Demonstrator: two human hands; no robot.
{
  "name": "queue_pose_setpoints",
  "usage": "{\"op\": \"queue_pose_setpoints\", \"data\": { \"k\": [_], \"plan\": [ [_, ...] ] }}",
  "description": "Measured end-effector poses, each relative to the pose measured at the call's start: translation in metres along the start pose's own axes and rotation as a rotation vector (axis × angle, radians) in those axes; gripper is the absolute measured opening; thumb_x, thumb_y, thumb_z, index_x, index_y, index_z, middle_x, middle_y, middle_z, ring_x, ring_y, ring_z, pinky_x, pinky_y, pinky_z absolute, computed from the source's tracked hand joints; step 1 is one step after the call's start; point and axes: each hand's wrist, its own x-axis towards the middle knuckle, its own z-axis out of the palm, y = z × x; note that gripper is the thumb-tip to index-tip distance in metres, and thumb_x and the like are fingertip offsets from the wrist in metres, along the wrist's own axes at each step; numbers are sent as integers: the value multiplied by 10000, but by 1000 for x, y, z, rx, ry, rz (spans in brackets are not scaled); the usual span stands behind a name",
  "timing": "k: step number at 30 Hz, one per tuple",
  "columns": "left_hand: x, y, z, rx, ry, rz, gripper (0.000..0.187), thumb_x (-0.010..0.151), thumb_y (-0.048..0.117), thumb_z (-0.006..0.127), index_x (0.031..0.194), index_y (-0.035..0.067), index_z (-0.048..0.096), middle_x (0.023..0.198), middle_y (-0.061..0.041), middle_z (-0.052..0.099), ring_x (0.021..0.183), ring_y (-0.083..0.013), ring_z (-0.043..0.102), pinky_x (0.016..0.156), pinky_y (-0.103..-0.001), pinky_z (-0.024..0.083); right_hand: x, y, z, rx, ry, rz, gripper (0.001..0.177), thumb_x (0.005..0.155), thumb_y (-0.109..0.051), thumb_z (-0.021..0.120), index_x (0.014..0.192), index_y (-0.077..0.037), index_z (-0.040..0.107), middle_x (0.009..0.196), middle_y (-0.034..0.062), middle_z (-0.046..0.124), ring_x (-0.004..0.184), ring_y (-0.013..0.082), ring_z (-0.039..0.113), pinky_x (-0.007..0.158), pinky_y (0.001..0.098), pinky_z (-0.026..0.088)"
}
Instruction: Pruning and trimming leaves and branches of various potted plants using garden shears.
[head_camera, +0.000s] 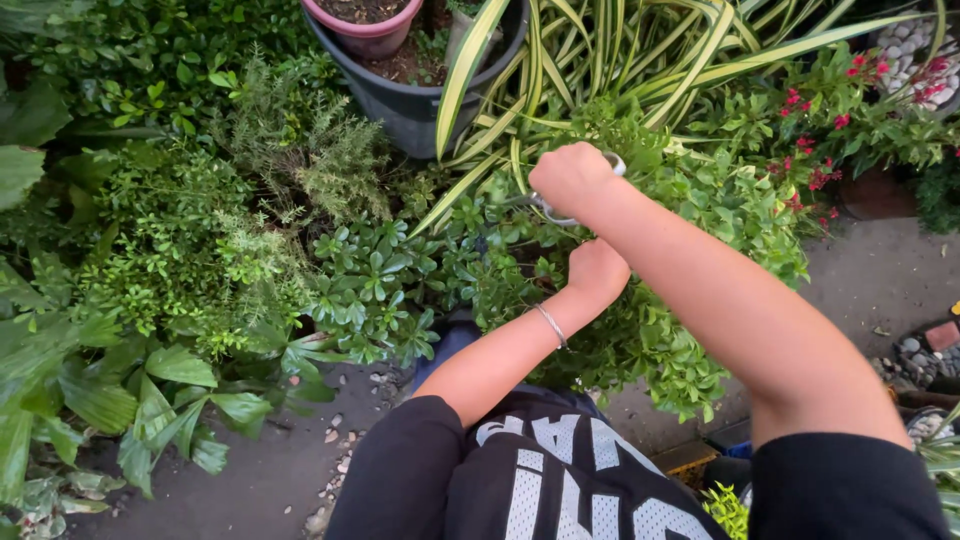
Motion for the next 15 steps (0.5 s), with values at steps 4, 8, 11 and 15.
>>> {"op": "queue_pose_setpoints", "data": {
  "k": [4,8,11,15],
  "plan": [
    [-2,2,-7,-79,-64,-88,206,941,252,638,953,73,737,940,-180,741,884,-389,725,756,-520,555,-27,-26,-38,-124,-57,-32,159,857,-185,726,987,-123,793,1027,88,765,979,280,740,760,402,588],
    [-3,-14,14,-306,286,142,503,927,436,641,1266,73,559,1195,-158,680,1108,-328,635,922,-480,483,-28,-46,-44,-421,-10,-11,318,878,-256,702,1172,-138,677,1072,109,624,985,255,609,739,364,493],
    [0,-21,28,-175,126,65,630,1013,483,574,1463,66,429,1250,-120,635,1154,-273,605,1018,-457,466,-22,-55,-29,-535,44,-74,298,886,-227,692,1167,-130,684,1046,85,615,956,235,598,728,355,477],
    [-4,-19,20,97,137,96,810,967,485,621,1525,-51,380,1251,-161,575,1188,-321,541,1056,-474,402,4,-47,15,-253,-4,-120,140,912,-154,688,1001,-130,795,981,58,705,919,255,694,610,414,543]
  ]
}}
